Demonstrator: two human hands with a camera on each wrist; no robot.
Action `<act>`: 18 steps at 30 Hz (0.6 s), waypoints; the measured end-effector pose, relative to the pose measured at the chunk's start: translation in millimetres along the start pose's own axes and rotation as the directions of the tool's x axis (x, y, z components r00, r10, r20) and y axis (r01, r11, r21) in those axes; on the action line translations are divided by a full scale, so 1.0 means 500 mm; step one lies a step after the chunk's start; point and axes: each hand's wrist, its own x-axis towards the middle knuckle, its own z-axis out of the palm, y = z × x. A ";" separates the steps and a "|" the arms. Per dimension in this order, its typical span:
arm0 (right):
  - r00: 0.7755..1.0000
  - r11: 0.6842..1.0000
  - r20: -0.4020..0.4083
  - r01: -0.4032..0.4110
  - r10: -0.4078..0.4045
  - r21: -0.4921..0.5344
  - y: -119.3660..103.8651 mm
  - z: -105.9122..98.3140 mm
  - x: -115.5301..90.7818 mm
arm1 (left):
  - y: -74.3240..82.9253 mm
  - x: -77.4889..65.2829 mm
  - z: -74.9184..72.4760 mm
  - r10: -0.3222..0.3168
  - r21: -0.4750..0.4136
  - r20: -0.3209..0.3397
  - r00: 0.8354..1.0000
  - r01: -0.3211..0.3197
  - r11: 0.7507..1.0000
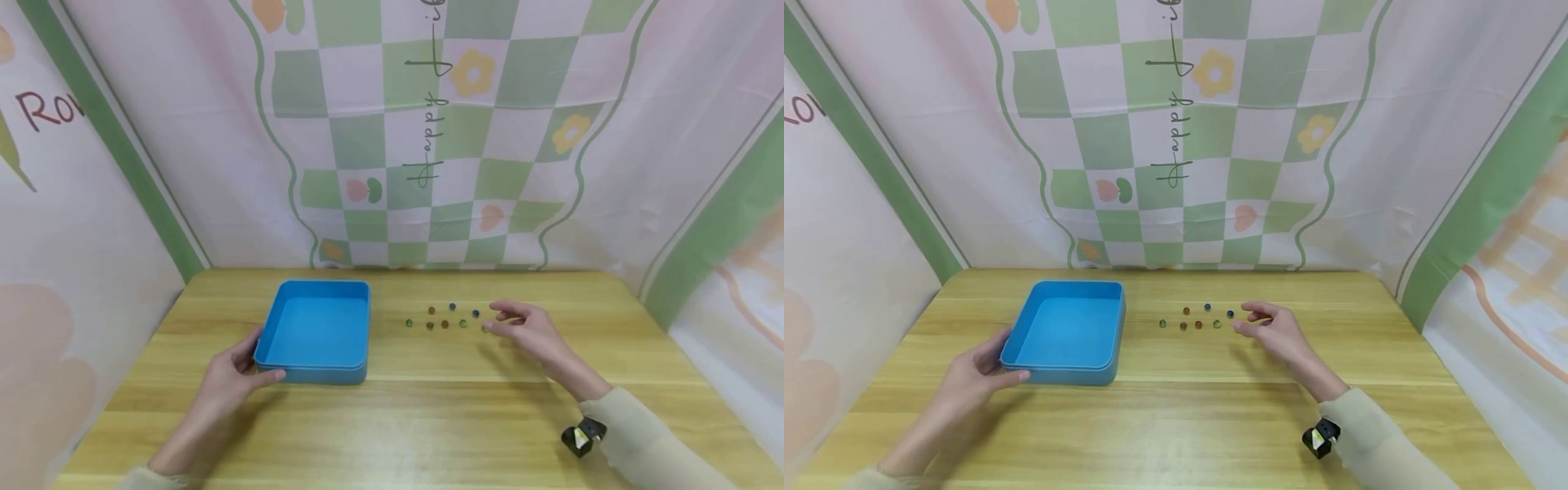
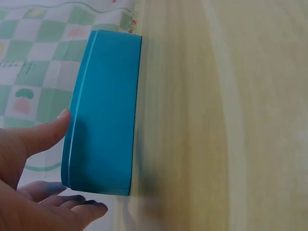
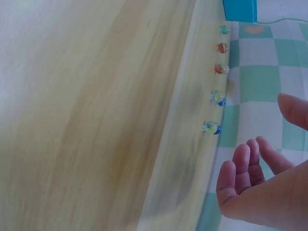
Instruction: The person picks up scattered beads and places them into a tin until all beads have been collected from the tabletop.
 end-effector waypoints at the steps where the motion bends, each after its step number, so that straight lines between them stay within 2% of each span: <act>1: 1.000 1.000 -0.001 -0.004 0.004 -0.003 0.002 -0.001 0.000 | -0.001 0.001 0.000 -0.001 0.004 -0.001 1.000 0.001 1.000; 6: 1.000 1.000 -0.006 -0.022 0.022 -0.006 0.010 -0.003 0.002 | -0.004 0.006 0.001 -0.017 -0.002 -0.008 1.000 0.017 1.000; 11: 1.000 1.000 -0.005 -0.024 0.024 -0.010 0.014 -0.005 0.003 | -0.008 0.012 0.001 -0.040 -0.046 -0.012 0.999 0.039 0.998; 18: 1.000 1.000 0.001 -0.017 0.017 -0.021 0.018 -0.009 0.004 | -0.015 0.019 -0.002 -0.039 -0.064 -0.003 0.999 0.039 0.997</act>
